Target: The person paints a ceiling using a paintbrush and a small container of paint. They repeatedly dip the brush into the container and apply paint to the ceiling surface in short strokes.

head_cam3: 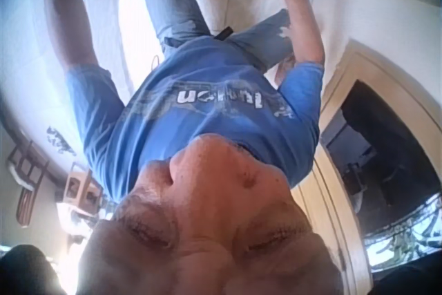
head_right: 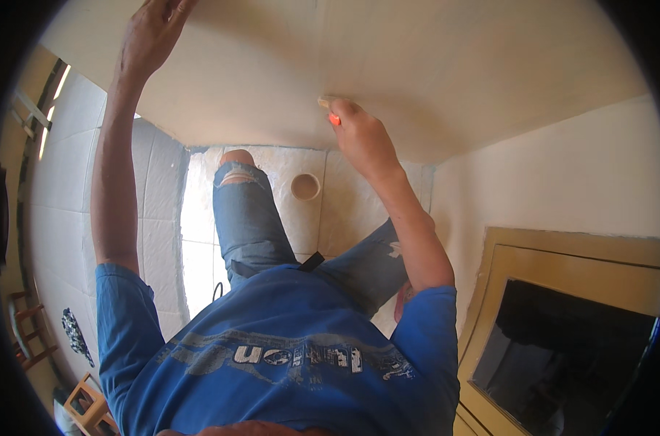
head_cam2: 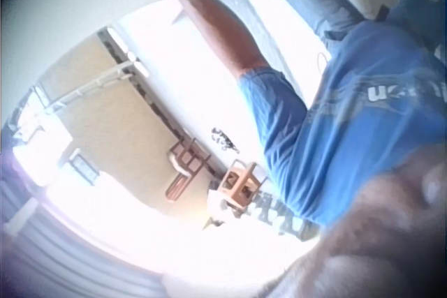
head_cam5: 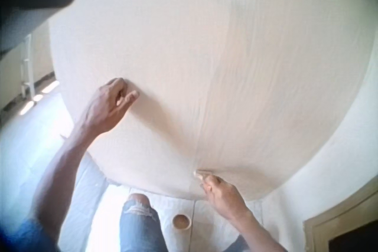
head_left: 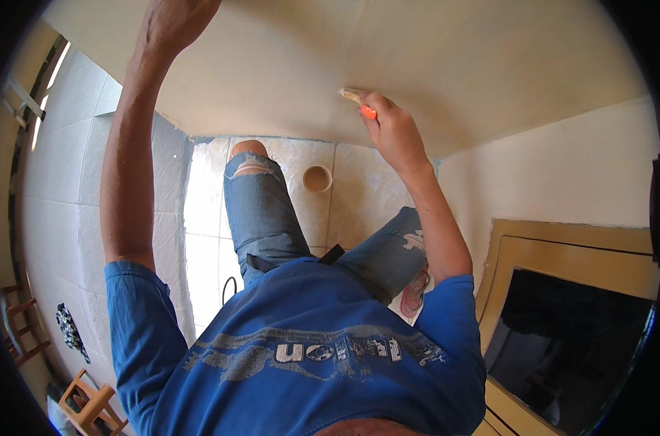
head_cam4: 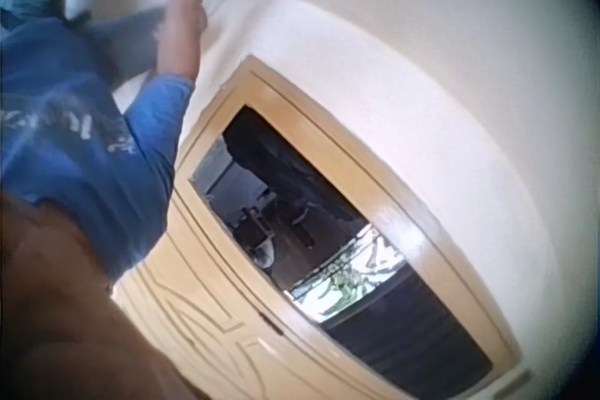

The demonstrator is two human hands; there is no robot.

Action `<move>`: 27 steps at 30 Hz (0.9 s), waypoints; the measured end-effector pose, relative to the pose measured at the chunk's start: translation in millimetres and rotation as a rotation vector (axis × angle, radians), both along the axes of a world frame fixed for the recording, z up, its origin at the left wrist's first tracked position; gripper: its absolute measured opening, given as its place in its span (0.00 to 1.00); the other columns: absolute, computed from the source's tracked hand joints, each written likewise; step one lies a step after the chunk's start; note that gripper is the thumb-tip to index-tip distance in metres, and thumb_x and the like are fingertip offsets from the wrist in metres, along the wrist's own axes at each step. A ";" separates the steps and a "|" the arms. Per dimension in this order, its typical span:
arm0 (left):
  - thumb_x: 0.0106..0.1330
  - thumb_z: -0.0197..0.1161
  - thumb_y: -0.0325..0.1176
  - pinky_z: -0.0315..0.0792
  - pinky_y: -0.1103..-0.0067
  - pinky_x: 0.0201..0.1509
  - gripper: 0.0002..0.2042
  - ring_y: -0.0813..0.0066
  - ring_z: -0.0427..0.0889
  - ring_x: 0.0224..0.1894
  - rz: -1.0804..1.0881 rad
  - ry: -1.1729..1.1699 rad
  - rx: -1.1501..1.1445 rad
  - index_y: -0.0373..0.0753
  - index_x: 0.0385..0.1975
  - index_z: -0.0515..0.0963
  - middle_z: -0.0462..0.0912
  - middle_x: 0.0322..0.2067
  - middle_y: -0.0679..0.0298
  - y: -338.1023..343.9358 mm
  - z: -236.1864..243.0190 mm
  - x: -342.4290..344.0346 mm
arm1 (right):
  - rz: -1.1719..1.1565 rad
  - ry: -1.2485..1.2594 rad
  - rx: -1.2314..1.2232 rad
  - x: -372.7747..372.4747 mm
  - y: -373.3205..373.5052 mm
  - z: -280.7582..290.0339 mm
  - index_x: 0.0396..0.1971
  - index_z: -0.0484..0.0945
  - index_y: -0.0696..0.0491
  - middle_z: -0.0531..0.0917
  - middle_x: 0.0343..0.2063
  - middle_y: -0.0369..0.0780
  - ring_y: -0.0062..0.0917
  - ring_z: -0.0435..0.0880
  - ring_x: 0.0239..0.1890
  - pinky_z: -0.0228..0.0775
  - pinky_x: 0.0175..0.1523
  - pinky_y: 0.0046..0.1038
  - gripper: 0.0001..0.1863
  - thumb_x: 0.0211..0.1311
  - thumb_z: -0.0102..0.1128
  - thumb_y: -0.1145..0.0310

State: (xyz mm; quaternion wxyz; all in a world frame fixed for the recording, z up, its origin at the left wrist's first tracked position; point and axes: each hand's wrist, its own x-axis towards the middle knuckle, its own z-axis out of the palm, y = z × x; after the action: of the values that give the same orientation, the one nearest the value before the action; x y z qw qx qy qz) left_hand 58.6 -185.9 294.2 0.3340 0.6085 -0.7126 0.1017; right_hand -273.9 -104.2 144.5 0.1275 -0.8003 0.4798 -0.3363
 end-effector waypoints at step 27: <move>0.76 0.54 0.59 0.73 0.66 0.35 0.28 0.61 0.78 0.29 -0.124 0.039 -0.103 0.33 0.32 0.74 0.79 0.31 0.55 2.5 -2.4 1.7 | -0.002 -0.068 -0.117 6.6 -3.8 318.3 0.35 0.76 0.59 0.84 0.28 0.42 0.20 0.88 0.33 0.83 0.39 0.20 0.06 0.67 0.65 0.76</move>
State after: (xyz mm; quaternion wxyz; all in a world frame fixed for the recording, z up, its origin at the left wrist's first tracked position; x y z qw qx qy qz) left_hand 60.4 -183.3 291.8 0.3843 0.5470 -0.7361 0.1057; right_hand -267.3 -108.0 462.8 0.0964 -0.7940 0.4554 -0.3910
